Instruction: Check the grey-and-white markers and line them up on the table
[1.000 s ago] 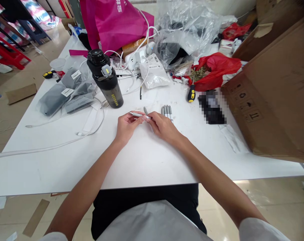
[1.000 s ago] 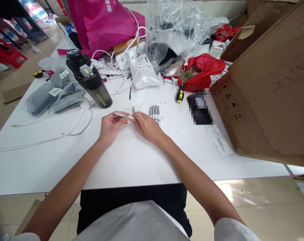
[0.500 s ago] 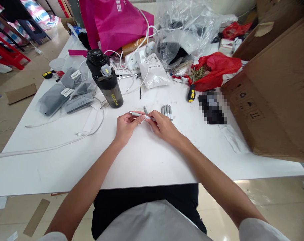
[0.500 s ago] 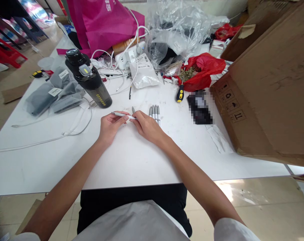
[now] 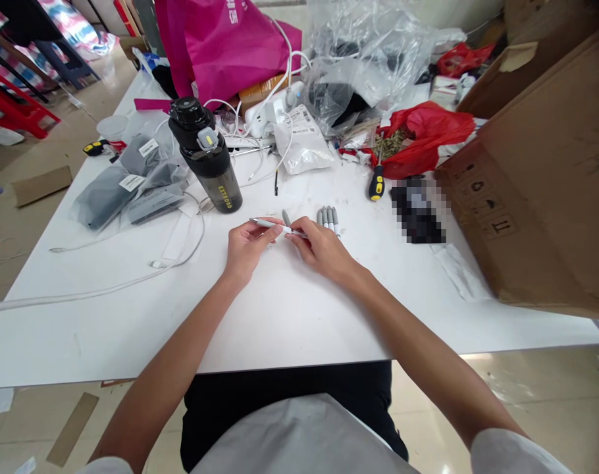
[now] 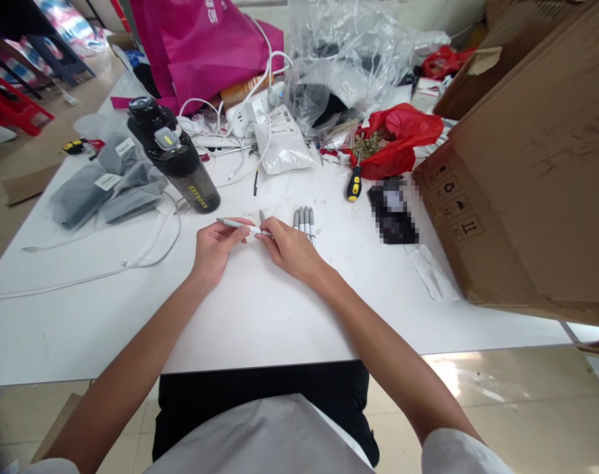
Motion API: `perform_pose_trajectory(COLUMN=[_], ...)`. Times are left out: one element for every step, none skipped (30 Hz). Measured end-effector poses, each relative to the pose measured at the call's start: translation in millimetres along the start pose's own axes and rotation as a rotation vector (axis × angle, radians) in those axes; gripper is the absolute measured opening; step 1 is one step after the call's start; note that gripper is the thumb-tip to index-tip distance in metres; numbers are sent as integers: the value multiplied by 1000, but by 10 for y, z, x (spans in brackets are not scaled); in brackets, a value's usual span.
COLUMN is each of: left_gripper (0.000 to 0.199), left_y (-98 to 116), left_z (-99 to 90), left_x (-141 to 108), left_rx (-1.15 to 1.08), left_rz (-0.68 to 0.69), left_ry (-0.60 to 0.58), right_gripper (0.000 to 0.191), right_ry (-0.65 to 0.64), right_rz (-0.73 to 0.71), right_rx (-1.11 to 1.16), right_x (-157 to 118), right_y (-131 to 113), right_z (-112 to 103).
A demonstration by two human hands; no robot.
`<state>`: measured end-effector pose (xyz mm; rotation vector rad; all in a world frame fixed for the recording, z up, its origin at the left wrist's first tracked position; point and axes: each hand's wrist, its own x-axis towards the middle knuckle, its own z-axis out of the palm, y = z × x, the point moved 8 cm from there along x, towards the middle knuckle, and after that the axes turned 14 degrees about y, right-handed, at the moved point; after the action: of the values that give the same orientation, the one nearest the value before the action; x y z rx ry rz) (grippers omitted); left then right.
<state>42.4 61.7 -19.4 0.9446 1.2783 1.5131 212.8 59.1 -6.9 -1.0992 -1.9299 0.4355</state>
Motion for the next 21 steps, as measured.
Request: perform_pose_trajectory(left_gripper=[26,25,25,26,26,27,28,29,30,30,30,30,30,30,29,29,28,28,28,28,29], left_y=[-4,-8,-13,-20,-27,-34,-41,-47,-52,-57,-61,-65,-66,-66,-64,-62,-61,-60,-60,-60,-61], left_z=[0,1,3,5,5,4,5,7,10,14,18,20,19,17,16,19,24,31,39,44,45], left_x=[3,7,10,14,17,20,22,22,22,21,19,18,17,17,17,16,14,11,8,6,4], left_rx=[-7,-20,-36,-52,-66,-78,-86,-91,-95,-98,-100,-103,-107,-111,-115,-117,-119,-120,-123,-129,-140], left_rz=[-7,-16,-28,-43,-59,-73,-85,-95,-101,-105,-107,-110,-110,-108,-107,-107,-109,-113,-121,-131,-140], left_ry=[-2,-6,-10,-13,-13,-12,-11,-12,-15,-19,-24,-26,-26,-25,-26,-32,-41,-52,-64,-73,-78], right_gripper=[20,23,24,25,25,25,25,25,25,26,27,27,28,29,30,32,37,41,44,44,42], right_ry=[-3,-6,-8,-7,-1,8,15,19,17,15,19,30,46,62,69,65,55,45,45,57,78], right_rz=[-5,-1,12,28,45,59,68,74,80,89,100,106,107,104,103,110,128,157,187,213,231], right_rx=[-3,1,15,38,62,83,99,111,120,127,137,150,162,171,180,193,210,231,257,288,320], right_x=[0,0,2,5,9,14,18,22,24,26,28,31,34,38,41,43,42,41,41,43,48], right_y=[-6,-9,-10,-11,-13,-16,-18,-21,-21,-16,-9,-6,-7,-11,-16,-17,-12,-2,9,15,17], right_z=[5,8,8,3,-7,-21,-34,-43,-47,-48,-51,-60,-73,-86,-92,-90,-82,-72,-68,-73,-85])
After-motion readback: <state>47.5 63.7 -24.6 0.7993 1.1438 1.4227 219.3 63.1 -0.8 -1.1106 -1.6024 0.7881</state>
